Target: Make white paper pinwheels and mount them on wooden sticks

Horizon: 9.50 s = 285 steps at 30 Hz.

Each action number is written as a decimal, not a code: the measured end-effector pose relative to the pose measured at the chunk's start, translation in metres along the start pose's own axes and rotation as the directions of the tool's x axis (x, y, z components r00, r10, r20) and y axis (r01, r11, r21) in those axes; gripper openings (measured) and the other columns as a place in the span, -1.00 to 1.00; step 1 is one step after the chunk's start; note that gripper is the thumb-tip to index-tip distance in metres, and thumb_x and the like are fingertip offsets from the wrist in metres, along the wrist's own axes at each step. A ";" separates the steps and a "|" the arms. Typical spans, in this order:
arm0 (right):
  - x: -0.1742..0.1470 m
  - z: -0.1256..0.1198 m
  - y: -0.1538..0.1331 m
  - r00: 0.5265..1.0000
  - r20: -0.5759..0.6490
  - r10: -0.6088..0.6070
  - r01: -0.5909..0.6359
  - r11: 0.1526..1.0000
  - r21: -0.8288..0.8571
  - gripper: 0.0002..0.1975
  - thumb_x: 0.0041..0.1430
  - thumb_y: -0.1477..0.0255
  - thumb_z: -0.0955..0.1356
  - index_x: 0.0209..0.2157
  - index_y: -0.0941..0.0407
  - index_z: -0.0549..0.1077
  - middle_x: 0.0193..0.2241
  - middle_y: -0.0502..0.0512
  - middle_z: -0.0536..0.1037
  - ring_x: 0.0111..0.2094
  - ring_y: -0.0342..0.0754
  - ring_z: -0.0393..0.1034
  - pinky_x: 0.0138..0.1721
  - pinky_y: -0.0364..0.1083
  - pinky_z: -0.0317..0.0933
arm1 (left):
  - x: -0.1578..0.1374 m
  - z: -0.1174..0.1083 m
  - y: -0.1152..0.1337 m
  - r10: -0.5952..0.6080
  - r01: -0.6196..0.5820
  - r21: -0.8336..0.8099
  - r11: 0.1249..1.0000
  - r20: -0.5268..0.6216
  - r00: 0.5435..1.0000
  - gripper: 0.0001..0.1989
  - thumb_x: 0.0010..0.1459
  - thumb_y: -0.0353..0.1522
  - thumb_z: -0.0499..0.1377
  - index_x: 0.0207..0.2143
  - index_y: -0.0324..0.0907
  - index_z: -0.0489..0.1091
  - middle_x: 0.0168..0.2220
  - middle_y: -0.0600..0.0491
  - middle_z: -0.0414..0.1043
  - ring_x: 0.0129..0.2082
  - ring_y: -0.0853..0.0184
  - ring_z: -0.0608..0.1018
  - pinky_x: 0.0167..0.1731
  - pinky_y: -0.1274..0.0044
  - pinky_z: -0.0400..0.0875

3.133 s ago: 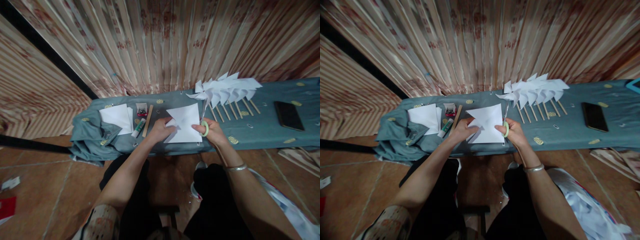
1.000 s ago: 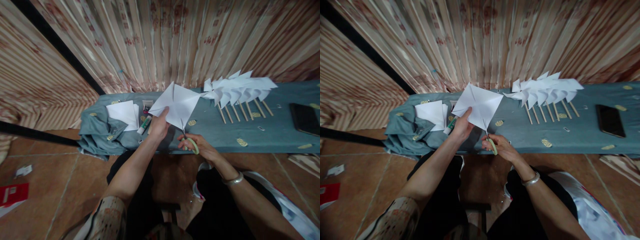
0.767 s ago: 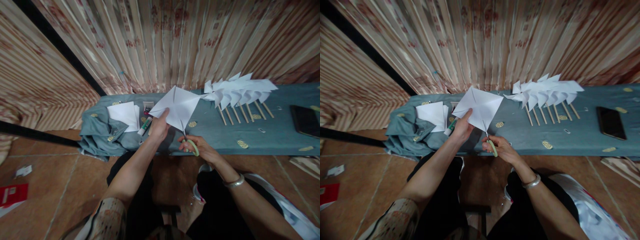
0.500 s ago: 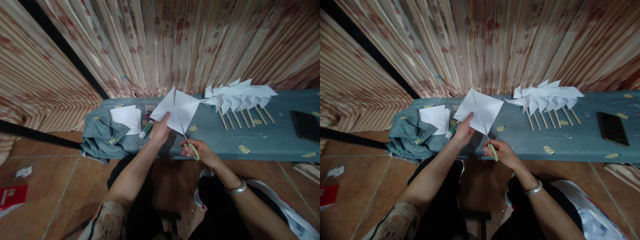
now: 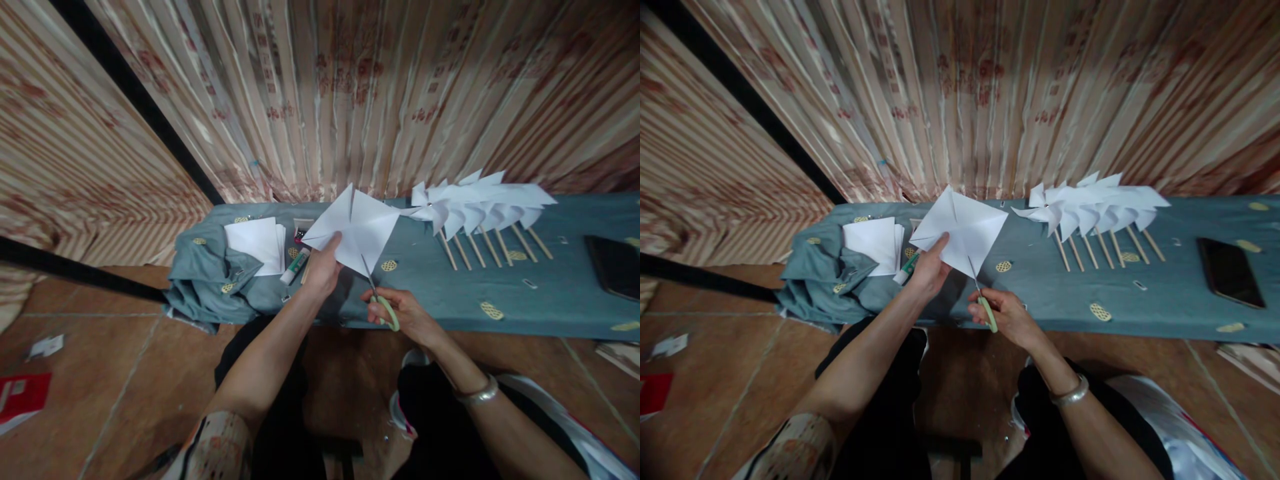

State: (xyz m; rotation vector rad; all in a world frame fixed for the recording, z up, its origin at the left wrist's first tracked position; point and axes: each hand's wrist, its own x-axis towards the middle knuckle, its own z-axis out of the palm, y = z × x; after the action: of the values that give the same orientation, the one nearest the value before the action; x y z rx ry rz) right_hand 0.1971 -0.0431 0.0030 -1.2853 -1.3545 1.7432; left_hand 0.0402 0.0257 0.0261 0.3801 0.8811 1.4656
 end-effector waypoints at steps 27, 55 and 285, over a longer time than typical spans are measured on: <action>0.004 -0.003 0.012 0.998 -0.050 -0.046 0.045 0.999 -0.013 -0.48 -0.11 -0.04 0.48 -0.29 0.11 0.51 -0.58 -0.02 0.51 -0.57 -0.16 0.33 -0.50 -0.14 0.23 | -0.008 0.005 0.000 -0.022 0.022 0.006 1.000 -0.016 1.000 -0.65 0.06 -0.45 0.29 -0.05 -0.21 0.43 -0.18 -0.01 0.58 -0.23 0.30 0.61 -0.08 0.42 0.48; 0.006 -0.004 0.009 0.994 -0.101 -0.034 0.034 0.999 0.003 -0.49 -0.17 -0.01 0.51 -0.34 0.12 0.53 -0.61 -0.03 0.50 -0.58 -0.15 0.34 -0.53 -0.14 0.23 | -0.013 0.002 -0.009 -0.061 0.062 0.071 0.996 -0.018 0.998 -0.67 0.05 -0.41 0.31 -0.09 -0.23 0.44 -0.22 -0.03 0.57 -0.25 0.27 0.60 -0.07 0.38 0.46; 0.005 0.003 0.001 0.995 -0.022 -0.097 0.096 0.995 -0.021 -0.51 -0.11 -0.02 0.49 -0.35 0.12 0.53 -0.58 -0.01 0.52 -0.55 -0.15 0.38 -0.50 -0.16 0.25 | 0.005 -0.004 -0.013 0.174 -0.187 0.239 0.953 0.076 0.982 -0.62 -0.36 -0.30 0.48 -0.44 -0.23 0.48 -0.40 -0.06 0.57 -0.15 0.08 0.59 -0.10 0.28 0.48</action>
State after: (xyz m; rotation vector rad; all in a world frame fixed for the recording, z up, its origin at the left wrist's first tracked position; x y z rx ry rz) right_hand 0.1922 -0.0403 0.0004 -1.2264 -1.4012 1.6489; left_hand 0.0460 0.0282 0.0126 0.6973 1.0082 1.5088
